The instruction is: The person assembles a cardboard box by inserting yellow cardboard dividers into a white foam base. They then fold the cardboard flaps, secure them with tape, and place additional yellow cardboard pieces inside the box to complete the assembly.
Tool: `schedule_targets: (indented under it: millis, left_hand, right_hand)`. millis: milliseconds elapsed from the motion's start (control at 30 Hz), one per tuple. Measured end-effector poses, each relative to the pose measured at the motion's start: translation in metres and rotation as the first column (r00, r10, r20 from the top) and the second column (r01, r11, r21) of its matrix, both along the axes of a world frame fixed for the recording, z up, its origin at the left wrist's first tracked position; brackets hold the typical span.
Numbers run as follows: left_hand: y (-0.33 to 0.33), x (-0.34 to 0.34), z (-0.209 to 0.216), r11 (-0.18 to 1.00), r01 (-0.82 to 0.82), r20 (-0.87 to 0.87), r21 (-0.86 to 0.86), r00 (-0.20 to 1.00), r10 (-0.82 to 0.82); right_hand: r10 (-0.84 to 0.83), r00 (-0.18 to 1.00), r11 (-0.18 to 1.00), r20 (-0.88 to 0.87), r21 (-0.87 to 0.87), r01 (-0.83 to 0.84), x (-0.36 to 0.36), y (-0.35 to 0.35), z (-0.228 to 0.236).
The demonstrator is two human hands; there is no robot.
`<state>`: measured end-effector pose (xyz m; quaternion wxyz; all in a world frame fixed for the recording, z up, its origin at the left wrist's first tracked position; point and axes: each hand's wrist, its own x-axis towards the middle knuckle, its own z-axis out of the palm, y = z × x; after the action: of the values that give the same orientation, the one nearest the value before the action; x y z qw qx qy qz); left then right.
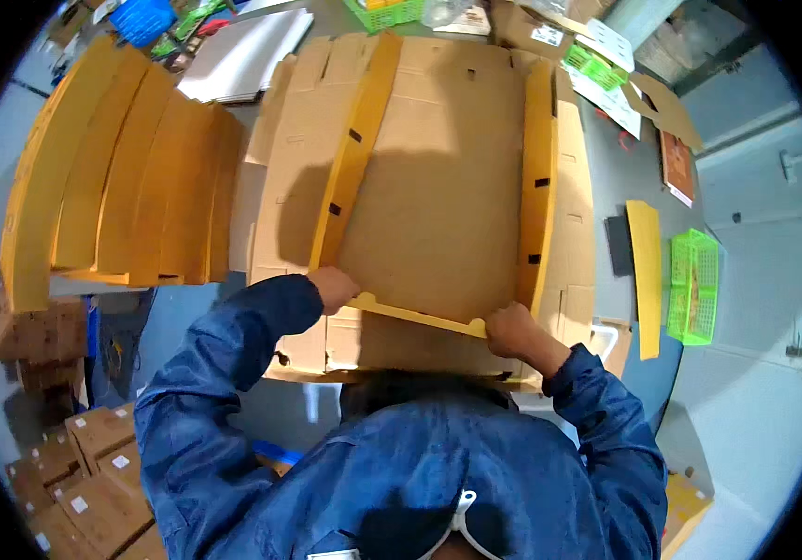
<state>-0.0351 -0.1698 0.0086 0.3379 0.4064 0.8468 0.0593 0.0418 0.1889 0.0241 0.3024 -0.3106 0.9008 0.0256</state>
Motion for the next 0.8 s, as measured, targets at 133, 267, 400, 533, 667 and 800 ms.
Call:
schedule_targets:
  millis: [133,267,400,533,667,800]
  left_hand:
    - [0.013,-0.006,0.017,0.97,0.082,-0.009,-0.228,0.996,-0.086]
    - [0.004,0.008,-0.015,1.0,-0.017,-0.217,0.001,0.976,0.017]
    - [0.01,0.026,-0.012,0.991,-0.128,-0.253,0.034,0.958,0.132]
    - [0.039,0.105,-0.011,0.905,-0.312,-0.099,0.289,0.93,0.353]
    - [0.073,0.153,0.021,0.531,0.166,-0.415,0.831,0.82,0.393]
    - [0.064,0.161,0.05,0.485,-0.184,-0.045,0.855,0.905,0.423]
  right_hand:
    - [-0.088,0.996,0.995,-0.022,-0.054,0.087,-0.002,0.0,0.0]
    - [-0.138,0.987,0.99,0.077,0.005,0.138,-0.006,-0.005,0.011]
    - [-0.067,0.998,0.995,-0.017,0.067,0.068,0.001,0.005,-0.005]
    - [0.068,0.986,0.998,-0.15,0.01,-0.067,0.006,0.041,0.011]
    - [-0.19,0.843,0.981,-0.503,-0.12,0.149,-0.041,0.168,-0.028]
    - [-0.4,0.73,0.915,-0.555,-0.292,0.279,-0.089,0.125,0.047]
